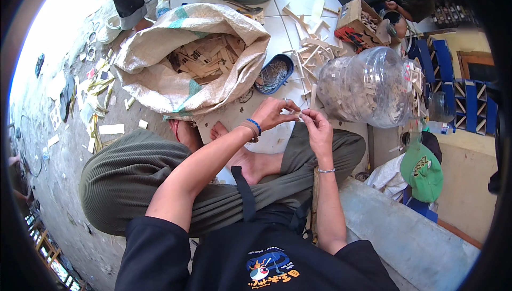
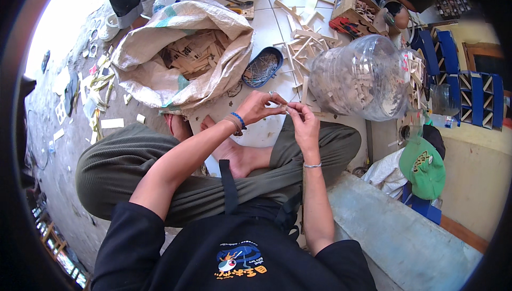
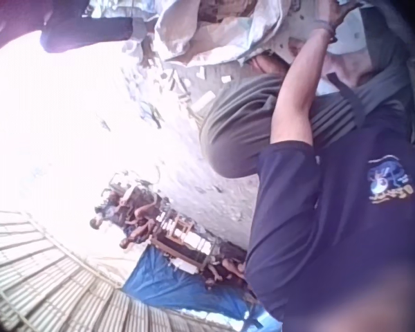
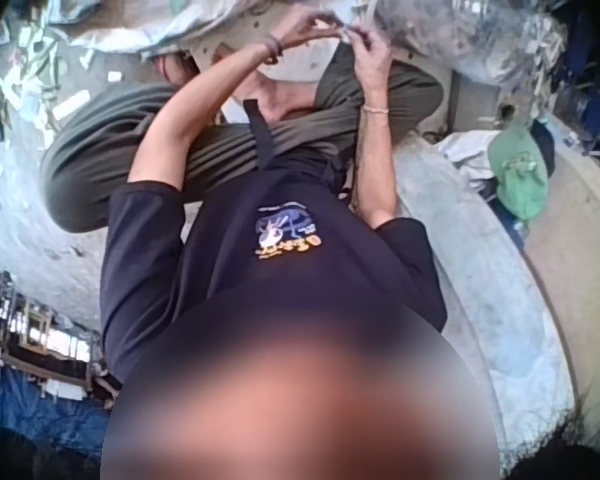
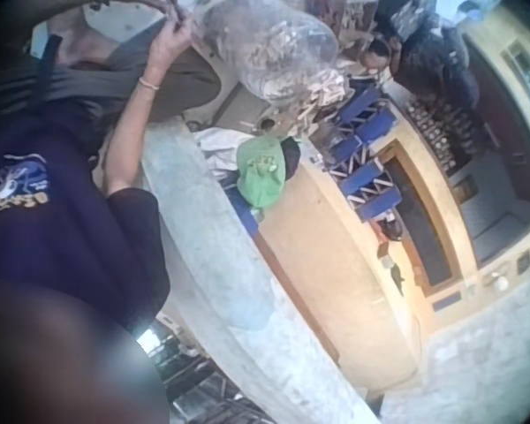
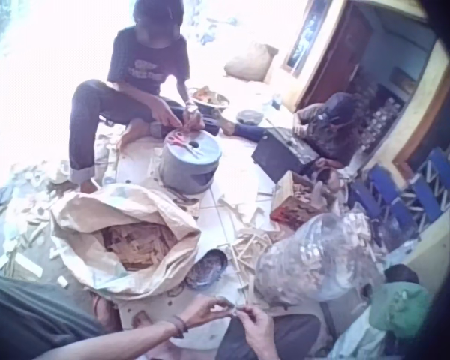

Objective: The person sits on the floor and repeatedly picks small wooden pieces from a sack, inserts a nail, and taps it with a hammer. They occasionally inspect the pieces and place them into a plastic container.

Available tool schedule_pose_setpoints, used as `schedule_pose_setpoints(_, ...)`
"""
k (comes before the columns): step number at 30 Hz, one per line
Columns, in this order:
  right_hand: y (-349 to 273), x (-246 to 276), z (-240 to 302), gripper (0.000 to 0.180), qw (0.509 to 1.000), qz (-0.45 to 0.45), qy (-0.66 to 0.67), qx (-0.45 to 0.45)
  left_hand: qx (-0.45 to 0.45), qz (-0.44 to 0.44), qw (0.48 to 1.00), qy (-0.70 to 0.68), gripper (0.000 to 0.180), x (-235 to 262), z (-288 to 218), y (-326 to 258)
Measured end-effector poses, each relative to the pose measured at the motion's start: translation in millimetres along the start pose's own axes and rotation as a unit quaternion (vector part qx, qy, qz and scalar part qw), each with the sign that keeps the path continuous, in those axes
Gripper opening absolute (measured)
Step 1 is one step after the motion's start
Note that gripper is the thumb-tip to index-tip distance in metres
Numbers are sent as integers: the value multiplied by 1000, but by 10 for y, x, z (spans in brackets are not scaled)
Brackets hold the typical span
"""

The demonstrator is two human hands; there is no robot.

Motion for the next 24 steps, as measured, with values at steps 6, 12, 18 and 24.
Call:
schedule_pose_setpoints(6, -105, -37, 152, 19, 997, -44, -40, 50, 1, -8, 1000, 29, 34, 6, -19, -20)
schedule_pose_setpoints(12, -149, -46, 279, 19, 987, -65, -130, 73, -11, -11, 1000, 22, 33, 15, -24, -10)
schedule_pose_setpoints(18, -173, -74, 257, 19, 983, -64, -154, 77, -4, -2, 1000, 18, 32, 26, -33, -10)
schedule_pose_setpoints(24, -192, -92, 397, 17, 950, -81, -233, 192, -7, -2, 1000, 7, 33, 29, -51, 9)
Point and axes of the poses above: each hand's wrist, its own y-axis towards the middle knuckle, its own x-axis out of the back of the hand, z = x × y, the point moved 8 cm from there along y, towards the middle knuckle, and after that the axes turned 7 degrees about -z, right-handed, at the moved point
